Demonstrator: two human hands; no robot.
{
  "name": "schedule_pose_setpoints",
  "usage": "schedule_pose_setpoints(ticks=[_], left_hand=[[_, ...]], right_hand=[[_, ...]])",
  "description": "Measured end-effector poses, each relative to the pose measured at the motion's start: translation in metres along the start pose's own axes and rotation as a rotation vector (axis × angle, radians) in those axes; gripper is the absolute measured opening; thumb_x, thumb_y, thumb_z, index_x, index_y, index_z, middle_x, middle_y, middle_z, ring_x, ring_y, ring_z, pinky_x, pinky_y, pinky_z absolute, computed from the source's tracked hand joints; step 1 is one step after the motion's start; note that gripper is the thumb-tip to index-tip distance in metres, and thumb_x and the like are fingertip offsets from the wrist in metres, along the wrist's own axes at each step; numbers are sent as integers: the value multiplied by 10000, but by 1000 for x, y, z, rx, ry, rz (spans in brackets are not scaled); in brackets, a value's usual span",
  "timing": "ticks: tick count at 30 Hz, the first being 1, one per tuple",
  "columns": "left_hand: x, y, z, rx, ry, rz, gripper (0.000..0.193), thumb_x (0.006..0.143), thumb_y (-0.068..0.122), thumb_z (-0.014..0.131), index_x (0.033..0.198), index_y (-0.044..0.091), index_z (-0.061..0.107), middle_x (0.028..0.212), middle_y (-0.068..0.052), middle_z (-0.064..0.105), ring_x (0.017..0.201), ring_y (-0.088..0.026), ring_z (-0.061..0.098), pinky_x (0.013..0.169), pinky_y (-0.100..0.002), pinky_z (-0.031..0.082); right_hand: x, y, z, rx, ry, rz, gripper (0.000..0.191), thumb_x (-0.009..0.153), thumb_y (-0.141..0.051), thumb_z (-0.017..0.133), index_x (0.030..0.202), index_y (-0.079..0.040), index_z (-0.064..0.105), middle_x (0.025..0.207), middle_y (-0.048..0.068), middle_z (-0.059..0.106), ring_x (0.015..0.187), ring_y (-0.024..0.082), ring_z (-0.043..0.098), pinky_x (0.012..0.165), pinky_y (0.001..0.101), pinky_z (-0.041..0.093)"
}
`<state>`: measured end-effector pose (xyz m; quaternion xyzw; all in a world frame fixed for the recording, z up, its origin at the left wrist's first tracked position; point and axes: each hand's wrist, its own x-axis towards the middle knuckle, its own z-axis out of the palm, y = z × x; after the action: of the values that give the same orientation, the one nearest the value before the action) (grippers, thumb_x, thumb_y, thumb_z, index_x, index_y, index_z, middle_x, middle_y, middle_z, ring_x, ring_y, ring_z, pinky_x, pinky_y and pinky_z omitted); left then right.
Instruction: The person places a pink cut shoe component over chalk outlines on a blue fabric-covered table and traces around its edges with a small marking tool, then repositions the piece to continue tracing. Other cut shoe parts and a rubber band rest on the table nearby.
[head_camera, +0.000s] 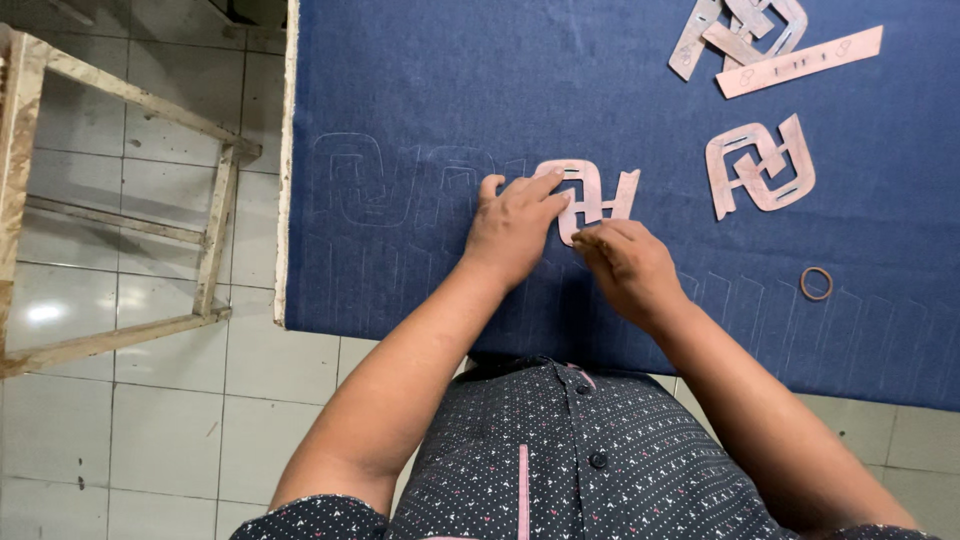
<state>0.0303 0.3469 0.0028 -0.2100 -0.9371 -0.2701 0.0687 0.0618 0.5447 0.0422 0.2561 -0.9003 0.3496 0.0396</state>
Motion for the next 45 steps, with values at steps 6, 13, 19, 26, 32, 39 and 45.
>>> schedule_pose_setpoints(ticks=[6, 13, 19, 26, 32, 39, 45], left_hand=[[1, -2, -2, -45, -81, -72, 296, 891, 71, 579, 1148, 164, 691, 1400, 1, 630, 1211, -180, 608, 1095, -572, 316], [-2, 7, -1, -18, -11, -54, 256, 874, 210, 705, 1120, 145, 681, 1422, -25, 604, 1255, -196, 583, 1108, -603, 308], [-2, 16, -2, 2, -63, -87, 399, 796, 337, 817, 1096, 121, 666, 1461, -53, 564, 1295, -218, 550, 1122, -601, 303], [-1, 18, 0, 34, -67, -83, 403, 803, 338, 805, 1110, 120, 660, 1462, -61, 559, 1304, -223, 544, 1116, -608, 303], [-4, 18, 5, 53, -49, -81, 434, 803, 327, 801, 1161, 127, 659, 1427, -78, 571, 1296, -237, 549, 1124, -619, 302], [-11, 13, 18, 49, 27, -75, 462, 833, 339, 771, 1225, 119, 666, 1386, -67, 575, 1318, -243, 535, 1166, -683, 247], [-11, 11, 21, 59, 7, -91, 366, 856, 312, 756, 1163, 123, 695, 1379, -66, 581, 1323, -231, 543, 1152, -674, 263]], right_hand=[[26, 9, 10, -48, 35, 46, 75, 975, -105, 730, 1027, -55, 709, 953, 100, 724, 925, 319, 690, 812, 418, 548], [6, 9, -2, -13, 78, 168, 81, 1006, -122, 698, 1022, -43, 690, 940, 119, 715, 860, 306, 705, 756, 392, 555], [-11, 9, -10, -11, 73, 195, 86, 1008, -132, 695, 1016, -47, 690, 946, 110, 726, 866, 294, 712, 754, 382, 554], [-14, 9, -20, -110, 28, 167, 93, 991, -140, 703, 1002, -52, 729, 938, 116, 728, 867, 313, 707, 762, 396, 554], [-4, 14, -18, -87, 91, 251, 116, 1005, -140, 704, 1024, -28, 724, 933, 136, 729, 852, 308, 714, 751, 383, 552], [45, 31, 3, 213, 130, 404, 172, 1024, -142, 688, 1121, -10, 740, 991, 118, 779, 845, 164, 735, 747, 281, 559], [57, 29, 12, 298, 70, 419, 163, 1018, -164, 688, 1111, -45, 751, 945, 86, 778, 807, 150, 714, 721, 285, 559]])
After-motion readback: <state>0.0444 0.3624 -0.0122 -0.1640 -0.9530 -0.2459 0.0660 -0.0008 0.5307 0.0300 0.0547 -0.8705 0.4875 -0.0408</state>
